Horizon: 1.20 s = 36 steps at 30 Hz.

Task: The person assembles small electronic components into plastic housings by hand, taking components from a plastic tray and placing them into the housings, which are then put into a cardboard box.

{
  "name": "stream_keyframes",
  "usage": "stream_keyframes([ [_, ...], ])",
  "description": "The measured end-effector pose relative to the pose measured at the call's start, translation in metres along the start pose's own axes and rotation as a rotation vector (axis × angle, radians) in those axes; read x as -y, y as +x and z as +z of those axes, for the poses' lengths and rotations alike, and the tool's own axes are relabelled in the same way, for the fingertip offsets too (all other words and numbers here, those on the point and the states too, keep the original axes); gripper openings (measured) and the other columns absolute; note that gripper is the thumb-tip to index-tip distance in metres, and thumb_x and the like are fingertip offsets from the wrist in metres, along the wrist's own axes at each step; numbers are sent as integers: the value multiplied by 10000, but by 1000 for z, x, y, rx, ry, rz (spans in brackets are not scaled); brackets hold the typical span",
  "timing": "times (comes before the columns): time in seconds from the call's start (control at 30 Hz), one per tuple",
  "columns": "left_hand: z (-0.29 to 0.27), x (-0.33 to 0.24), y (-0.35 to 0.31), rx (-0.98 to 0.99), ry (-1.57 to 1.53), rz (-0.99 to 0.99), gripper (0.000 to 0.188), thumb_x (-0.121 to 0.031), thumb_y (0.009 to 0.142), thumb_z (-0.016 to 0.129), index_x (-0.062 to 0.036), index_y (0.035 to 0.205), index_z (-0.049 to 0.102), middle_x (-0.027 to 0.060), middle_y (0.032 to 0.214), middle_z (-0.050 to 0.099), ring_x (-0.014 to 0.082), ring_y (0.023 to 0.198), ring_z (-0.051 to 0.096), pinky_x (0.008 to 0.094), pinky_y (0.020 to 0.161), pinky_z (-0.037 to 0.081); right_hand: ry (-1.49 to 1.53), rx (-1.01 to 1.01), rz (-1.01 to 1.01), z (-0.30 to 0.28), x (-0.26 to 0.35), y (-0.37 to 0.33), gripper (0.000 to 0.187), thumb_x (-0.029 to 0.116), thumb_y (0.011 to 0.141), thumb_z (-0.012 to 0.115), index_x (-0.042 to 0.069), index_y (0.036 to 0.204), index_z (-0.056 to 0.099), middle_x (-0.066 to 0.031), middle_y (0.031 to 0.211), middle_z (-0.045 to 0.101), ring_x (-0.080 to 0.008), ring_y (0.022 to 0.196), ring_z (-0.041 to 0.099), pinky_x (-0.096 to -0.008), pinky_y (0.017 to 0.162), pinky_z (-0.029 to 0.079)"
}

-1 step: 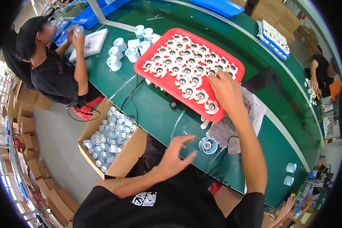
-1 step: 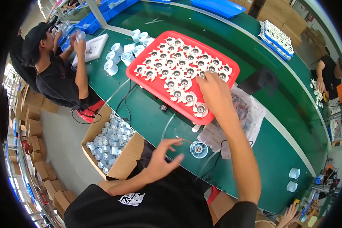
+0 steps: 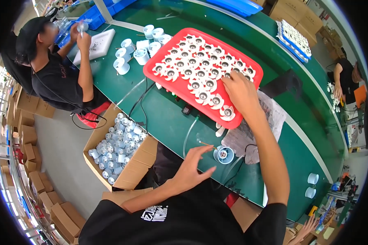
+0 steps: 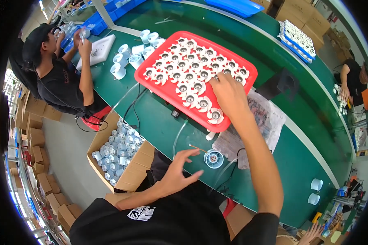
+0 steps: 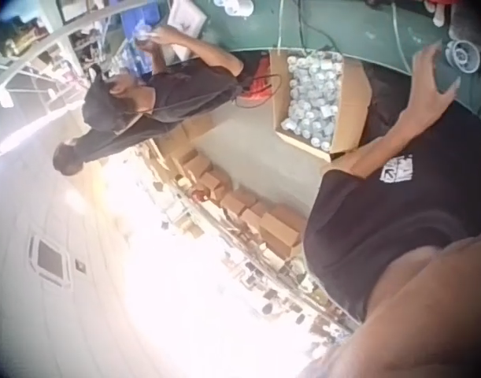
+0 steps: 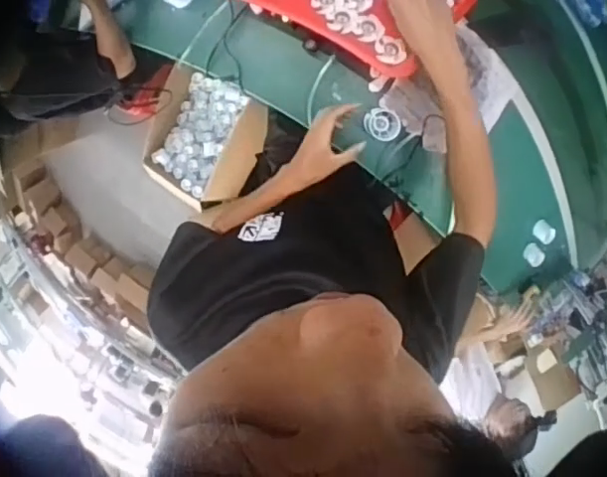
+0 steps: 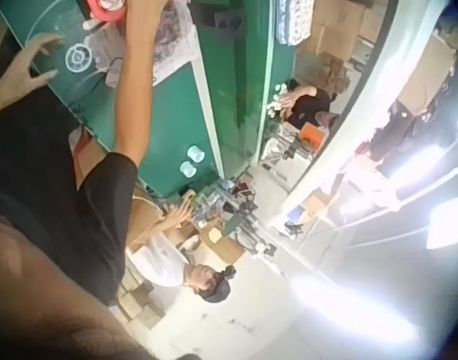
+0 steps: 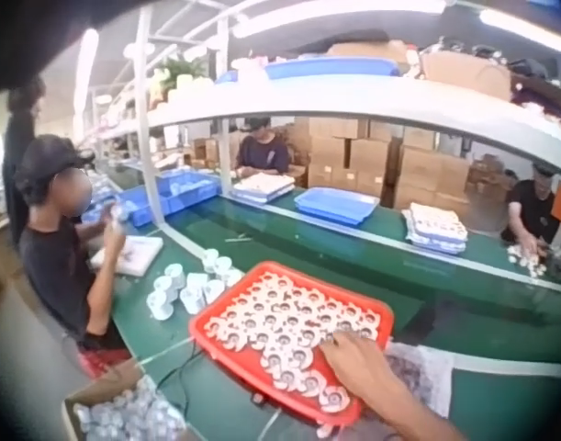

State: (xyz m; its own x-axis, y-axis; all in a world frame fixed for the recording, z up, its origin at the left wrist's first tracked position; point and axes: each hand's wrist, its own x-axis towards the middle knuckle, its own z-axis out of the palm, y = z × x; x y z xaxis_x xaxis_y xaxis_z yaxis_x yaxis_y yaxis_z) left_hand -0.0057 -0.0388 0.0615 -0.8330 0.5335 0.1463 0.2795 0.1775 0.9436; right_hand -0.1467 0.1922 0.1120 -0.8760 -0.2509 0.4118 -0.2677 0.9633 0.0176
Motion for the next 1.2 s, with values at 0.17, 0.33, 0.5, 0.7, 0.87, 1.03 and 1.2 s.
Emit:
stream_keyframes([
  [0.17,12,11,7,100,153,91,759,-126,766,792,-29,1405,395,166,1359,475,338,1254,444,417,1043,399,-312,52,-127,19,1,20,76,42,738,636,28,805,669,-94,837,659,-218,852,667,-327,622,571],
  [0.33,26,19,19,104,159,97,771,-130,742,790,-27,1396,395,171,1348,473,357,1227,447,442,1056,355,-316,20,-172,-14,11,0,62,57,710,654,33,767,647,-67,782,632,-201,785,654,-303,612,544],
  [0.5,34,27,18,95,155,91,656,-138,729,798,-47,1292,475,114,1313,517,332,1224,457,451,1032,344,-52,-207,-527,-55,20,-70,249,45,715,672,-22,954,680,-49,764,535,-185,692,568,-295,543,427],
  [0.7,28,28,16,105,98,138,620,-61,669,821,-44,1215,529,103,1258,582,323,1189,511,408,1007,406,-95,-283,-655,-74,30,-117,230,93,711,686,-4,920,693,-49,800,567,-191,721,577,-272,525,388],
  [0.87,27,32,19,73,55,89,623,-87,674,834,-39,1218,533,107,1256,601,313,1188,516,416,1004,414,630,-149,237,-79,64,-127,137,-15,796,684,-8,930,654,-58,817,634,-167,672,604,-300,566,472],
  [1.03,27,30,20,63,31,47,670,-40,637,825,-48,1239,532,111,1253,603,315,1167,526,405,991,436,1518,-84,1204,-70,109,-165,106,88,950,619,-7,979,582,-15,725,597,-47,613,543,-191,522,421],
  [1.2,28,34,21,115,57,118,689,15,613,798,-56,1245,533,107,1265,597,320,1152,527,394,983,442,1350,-53,1337,-51,133,-182,120,114,971,591,-1,947,564,-3,717,589,-48,599,520,-205,508,402],
])
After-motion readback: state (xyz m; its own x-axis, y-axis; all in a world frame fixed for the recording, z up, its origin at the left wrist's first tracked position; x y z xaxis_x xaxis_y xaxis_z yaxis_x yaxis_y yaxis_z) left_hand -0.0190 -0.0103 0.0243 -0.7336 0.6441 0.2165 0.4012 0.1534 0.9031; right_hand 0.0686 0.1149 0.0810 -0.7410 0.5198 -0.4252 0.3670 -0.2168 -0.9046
